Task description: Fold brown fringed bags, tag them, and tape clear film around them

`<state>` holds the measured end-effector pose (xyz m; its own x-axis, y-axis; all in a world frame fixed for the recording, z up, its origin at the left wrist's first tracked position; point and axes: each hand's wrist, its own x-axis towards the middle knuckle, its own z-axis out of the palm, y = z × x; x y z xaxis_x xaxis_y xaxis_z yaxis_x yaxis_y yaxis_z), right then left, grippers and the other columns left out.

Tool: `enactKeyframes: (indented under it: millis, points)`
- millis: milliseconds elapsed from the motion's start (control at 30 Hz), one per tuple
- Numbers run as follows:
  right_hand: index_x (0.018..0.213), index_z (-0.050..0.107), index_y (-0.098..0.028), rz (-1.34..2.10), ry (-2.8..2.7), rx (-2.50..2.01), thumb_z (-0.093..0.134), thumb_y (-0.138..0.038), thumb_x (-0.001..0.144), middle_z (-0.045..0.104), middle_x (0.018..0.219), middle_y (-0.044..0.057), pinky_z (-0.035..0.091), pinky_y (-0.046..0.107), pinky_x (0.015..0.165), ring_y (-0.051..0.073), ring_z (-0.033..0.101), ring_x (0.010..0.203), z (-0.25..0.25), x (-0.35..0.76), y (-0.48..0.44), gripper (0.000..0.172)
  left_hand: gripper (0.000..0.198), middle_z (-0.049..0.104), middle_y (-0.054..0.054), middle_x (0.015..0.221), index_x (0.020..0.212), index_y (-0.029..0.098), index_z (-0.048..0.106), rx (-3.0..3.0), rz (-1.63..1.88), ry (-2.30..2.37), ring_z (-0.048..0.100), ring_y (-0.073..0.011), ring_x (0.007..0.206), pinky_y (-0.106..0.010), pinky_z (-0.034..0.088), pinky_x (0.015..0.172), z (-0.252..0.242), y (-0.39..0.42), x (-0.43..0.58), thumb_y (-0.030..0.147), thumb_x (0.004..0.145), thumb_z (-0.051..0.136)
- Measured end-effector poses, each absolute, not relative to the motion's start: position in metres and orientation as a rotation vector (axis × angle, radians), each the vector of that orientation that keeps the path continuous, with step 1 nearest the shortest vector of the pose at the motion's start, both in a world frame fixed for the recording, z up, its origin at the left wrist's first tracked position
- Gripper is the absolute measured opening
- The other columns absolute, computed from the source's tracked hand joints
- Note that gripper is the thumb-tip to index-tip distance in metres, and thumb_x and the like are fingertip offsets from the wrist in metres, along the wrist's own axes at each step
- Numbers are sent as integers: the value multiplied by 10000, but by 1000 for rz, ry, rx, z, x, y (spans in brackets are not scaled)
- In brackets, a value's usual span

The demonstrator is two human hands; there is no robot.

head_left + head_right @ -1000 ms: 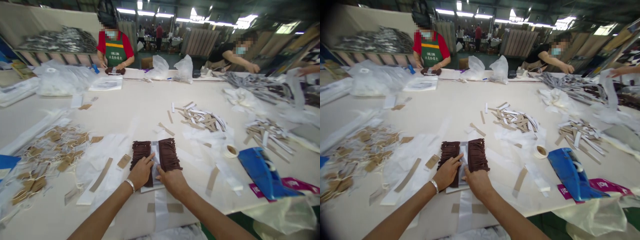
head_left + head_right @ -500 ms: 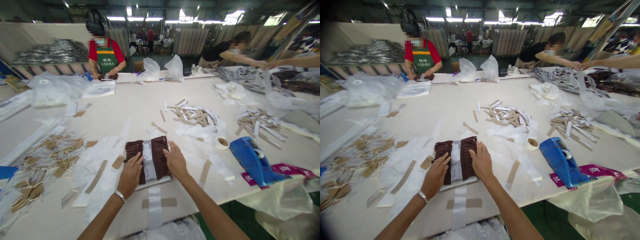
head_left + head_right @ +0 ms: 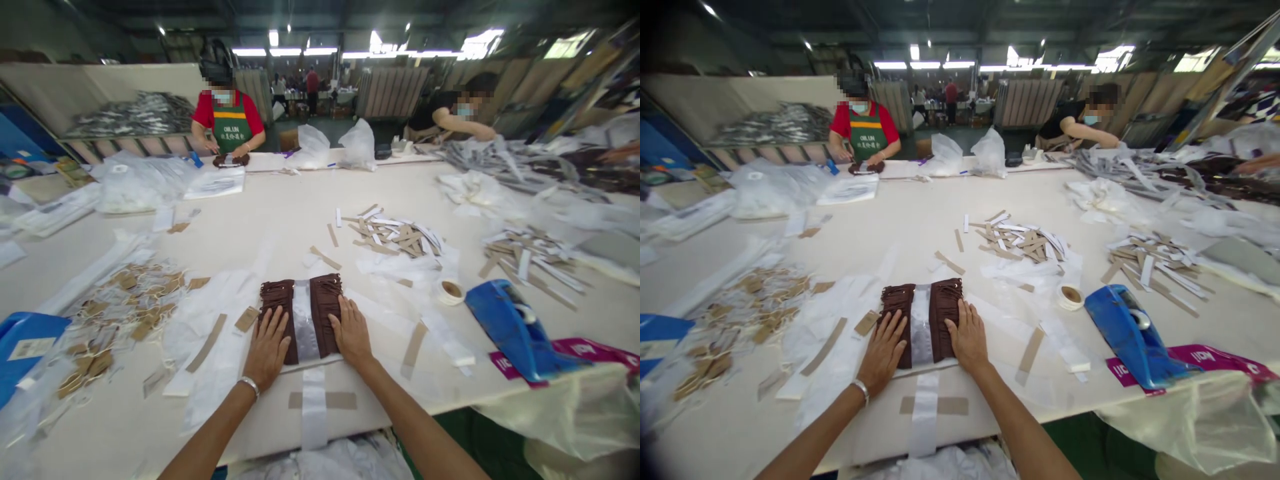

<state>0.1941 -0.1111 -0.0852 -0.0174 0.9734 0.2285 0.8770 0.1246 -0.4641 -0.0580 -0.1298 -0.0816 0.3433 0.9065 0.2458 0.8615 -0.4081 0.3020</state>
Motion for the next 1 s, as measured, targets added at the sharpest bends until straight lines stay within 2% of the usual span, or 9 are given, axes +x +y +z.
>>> enactKeyframes:
  millis: [67, 133, 233, 333, 500, 600, 733, 900, 1000]
  points:
    - [1485, 239, -93, 381, -1845, -1769, 284, -519, 969, 343, 1505, 156, 270, 434, 1124, 257, 270, 1405, -77, 202, -109, 671, 524, 226, -74, 1571, 1483, 242, 278, 2442, 613, 1602, 96, -277, 1462, -571, 207, 1138, -82, -131, -64, 298, 969, 365]
    - [1479, 231, -91, 522, -1672, -1893, 217, -573, 959, 386, 1474, 170, 325, 406, 1092, 245, 363, 1362, -67, 213, -100, 710, 507, 257, -79, 1561, 1473, 249, 301, 2371, 722, 1611, 143, -270, 1455, -563, 241, 1133, -79, -128, -71, 318, 974, 364]
    - [1352, 429, -107, 687, -1528, -2107, 124, -614, 947, 600, 1241, 194, 421, 431, 978, 274, 576, 1164, -51, 219, -76, 718, 477, 329, -84, 1527, 1462, 251, 317, 2143, 1014, 1828, 253, -224, 1423, -516, 275, 1144, -69, -117, -76, 320, 990, 317]
    - [1167, 563, -124, 708, -1645, -2116, 173, -597, 954, 687, 988, 192, 466, 444, 876, 293, 671, 975, -43, 208, -56, 649, 469, 302, -82, 1541, 1451, 252, 344, 2102, 1014, 1943, 246, -238, 1427, -522, 287, 1138, -64, -102, -70, 341, 991, 309]
    - [1054, 550, -156, 391, -1854, -2289, 243, -536, 971, 699, 831, 171, 503, 429, 748, 302, 704, 836, -62, 188, -52, 495, 583, 191, -117, 1573, 1508, 176, 181, 2221, 689, 1910, 133, -277, 1456, -576, 193, 1152, -85, -92, -61, 403, 985, 307]
    - [1019, 522, -166, 257, -1921, -2330, 265, -526, 970, 697, 767, 167, 508, 451, 688, 330, 706, 773, -79, 187, -54, 445, 626, 158, -116, 1577, 1522, 181, 83, 2217, 687, 1907, 115, -266, 1459, -556, 147, 1170, -99, -94, -63, 421, 983, 295]
    - [1022, 514, -178, 217, -1933, -2295, 244, -526, 968, 692, 727, 169, 504, 483, 668, 349, 702, 722, -86, 188, -53, 443, 633, 132, -96, 1584, 1524, 205, 77, 2207, 710, 1903, 97, -262, 1462, -534, 112, 1182, -103, -93, -65, 442, 978, 294]
    - [994, 566, -141, 591, -1779, -2236, 168, -621, 935, 695, 899, 241, 483, 530, 794, 372, 682, 905, -68, 199, -49, 627, 618, 176, -131, 1578, 1492, 146, 211, 1997, 875, 1836, 118, -261, 1460, -506, 118, 1180, -82, -101, -63, 425, 961, 362]
    - [959, 614, -145, 867, -1654, -2084, 190, -709, 883, 694, 971, 230, 486, 488, 855, 331, 668, 975, -59, 212, -48, 709, 600, 247, -172, 1546, 1454, 107, 244, 1576, 1105, 1821, 194, -237, 1443, -438, 191, 1163, -68, -112, -66, 388, 946, 395]
